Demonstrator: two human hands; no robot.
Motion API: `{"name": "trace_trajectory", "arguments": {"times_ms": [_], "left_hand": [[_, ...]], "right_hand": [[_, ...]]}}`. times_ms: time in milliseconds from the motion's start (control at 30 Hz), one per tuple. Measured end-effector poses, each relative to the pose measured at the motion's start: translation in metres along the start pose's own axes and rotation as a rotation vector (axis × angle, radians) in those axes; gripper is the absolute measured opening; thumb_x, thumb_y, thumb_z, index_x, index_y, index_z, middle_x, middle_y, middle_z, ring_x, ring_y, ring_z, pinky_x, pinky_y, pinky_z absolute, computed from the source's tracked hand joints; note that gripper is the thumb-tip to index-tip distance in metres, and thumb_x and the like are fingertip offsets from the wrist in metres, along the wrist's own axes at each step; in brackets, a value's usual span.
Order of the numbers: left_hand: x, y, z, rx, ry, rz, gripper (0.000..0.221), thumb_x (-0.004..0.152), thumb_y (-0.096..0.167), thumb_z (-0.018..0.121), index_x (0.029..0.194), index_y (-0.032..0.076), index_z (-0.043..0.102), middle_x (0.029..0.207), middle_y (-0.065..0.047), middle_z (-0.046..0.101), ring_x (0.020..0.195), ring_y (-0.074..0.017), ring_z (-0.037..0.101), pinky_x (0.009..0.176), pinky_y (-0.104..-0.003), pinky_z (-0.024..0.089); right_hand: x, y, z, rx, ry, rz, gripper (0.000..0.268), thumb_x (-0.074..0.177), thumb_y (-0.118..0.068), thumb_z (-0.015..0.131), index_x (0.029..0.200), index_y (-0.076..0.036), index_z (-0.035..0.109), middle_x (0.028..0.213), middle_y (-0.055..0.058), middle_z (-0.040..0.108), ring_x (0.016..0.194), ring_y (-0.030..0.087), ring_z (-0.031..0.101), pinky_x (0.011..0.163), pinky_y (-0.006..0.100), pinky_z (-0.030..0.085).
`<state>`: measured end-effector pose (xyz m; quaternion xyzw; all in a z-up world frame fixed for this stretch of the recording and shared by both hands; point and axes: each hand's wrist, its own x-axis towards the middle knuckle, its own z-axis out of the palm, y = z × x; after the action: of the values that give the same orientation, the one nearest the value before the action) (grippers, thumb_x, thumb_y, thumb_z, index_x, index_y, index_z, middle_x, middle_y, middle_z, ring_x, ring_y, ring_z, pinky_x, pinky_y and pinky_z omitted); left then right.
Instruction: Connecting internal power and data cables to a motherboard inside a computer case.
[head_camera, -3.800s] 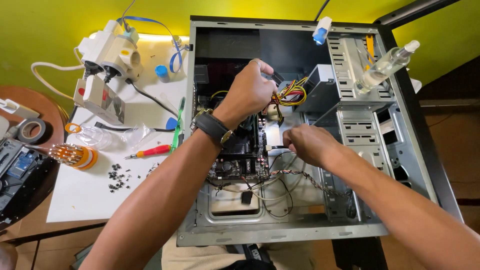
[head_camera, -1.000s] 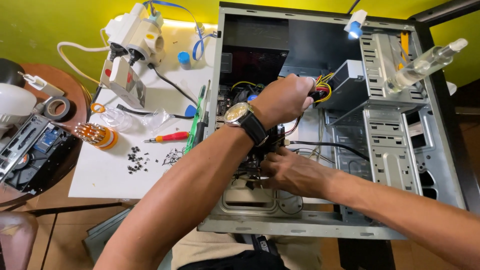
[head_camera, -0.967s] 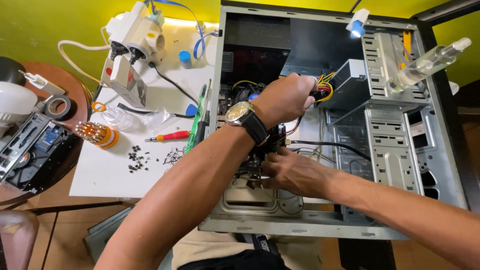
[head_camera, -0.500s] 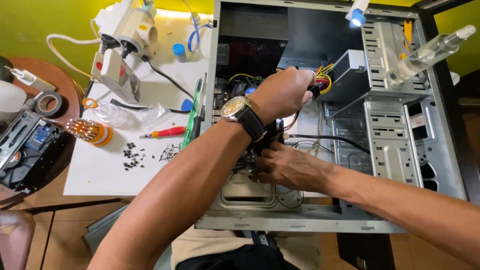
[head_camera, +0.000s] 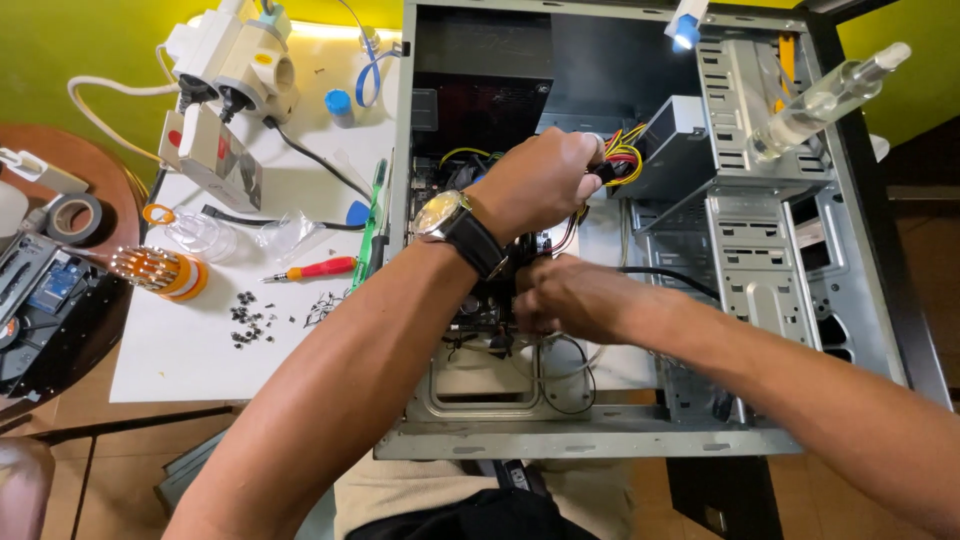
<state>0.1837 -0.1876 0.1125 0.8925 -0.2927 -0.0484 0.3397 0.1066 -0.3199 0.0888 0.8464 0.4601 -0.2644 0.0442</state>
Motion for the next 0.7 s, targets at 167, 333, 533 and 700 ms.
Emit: {"name": "trace_trajectory", "arguments": {"times_ms": [167, 333, 533, 700], "left_hand": [[0.012, -0.016, 0.011, -0.030, -0.001, 0.015, 0.033, 0.094, 0.021, 0.063, 0.121, 0.002, 0.064, 0.096, -0.024, 0.074, 0.092, -0.0482, 0.073, 0.076, -0.056, 0.060], [0.009, -0.011, 0.001, -0.137, 0.044, 0.028, 0.041, 0.092, 0.010, 0.054, 0.131, -0.002, 0.055, 0.091, -0.026, 0.072, 0.092, -0.0509, 0.071, 0.080, -0.058, 0.058], [0.001, 0.000, -0.010, -0.280, 0.110, -0.002, 0.040, 0.093, 0.015, 0.052, 0.132, 0.006, 0.055, 0.086, -0.015, 0.073, 0.085, -0.0393, 0.073, 0.075, -0.051, 0.057], [-0.003, 0.015, -0.024, -0.321, 0.116, -0.092, 0.034, 0.093, 0.020, 0.054, 0.123, 0.009, 0.063, 0.084, -0.007, 0.078, 0.077, -0.0262, 0.076, 0.073, -0.041, 0.059]], "right_hand": [[-0.047, 0.022, -0.038, 0.340, 0.104, 0.164, 0.017, 0.092, -0.023, 0.067, 0.099, -0.012, 0.078, 0.098, 0.017, 0.074, 0.096, 0.041, 0.072, 0.081, 0.052, 0.057], [-0.067, 0.043, -0.043, 0.212, 0.065, 0.492, 0.018, 0.093, -0.020, 0.064, 0.088, -0.009, 0.078, 0.091, 0.013, 0.078, 0.085, 0.030, 0.077, 0.075, 0.041, 0.061], [-0.079, 0.058, -0.052, 0.211, 0.494, 0.420, 0.018, 0.096, -0.014, 0.063, 0.106, -0.003, 0.073, 0.099, 0.022, 0.073, 0.093, 0.045, 0.071, 0.073, 0.051, 0.060], [-0.062, 0.059, -0.045, 0.476, 0.681, 0.558, 0.046, 0.096, -0.024, 0.071, 0.137, -0.008, 0.059, 0.101, 0.008, 0.079, 0.092, 0.025, 0.075, 0.081, 0.039, 0.058]]}}
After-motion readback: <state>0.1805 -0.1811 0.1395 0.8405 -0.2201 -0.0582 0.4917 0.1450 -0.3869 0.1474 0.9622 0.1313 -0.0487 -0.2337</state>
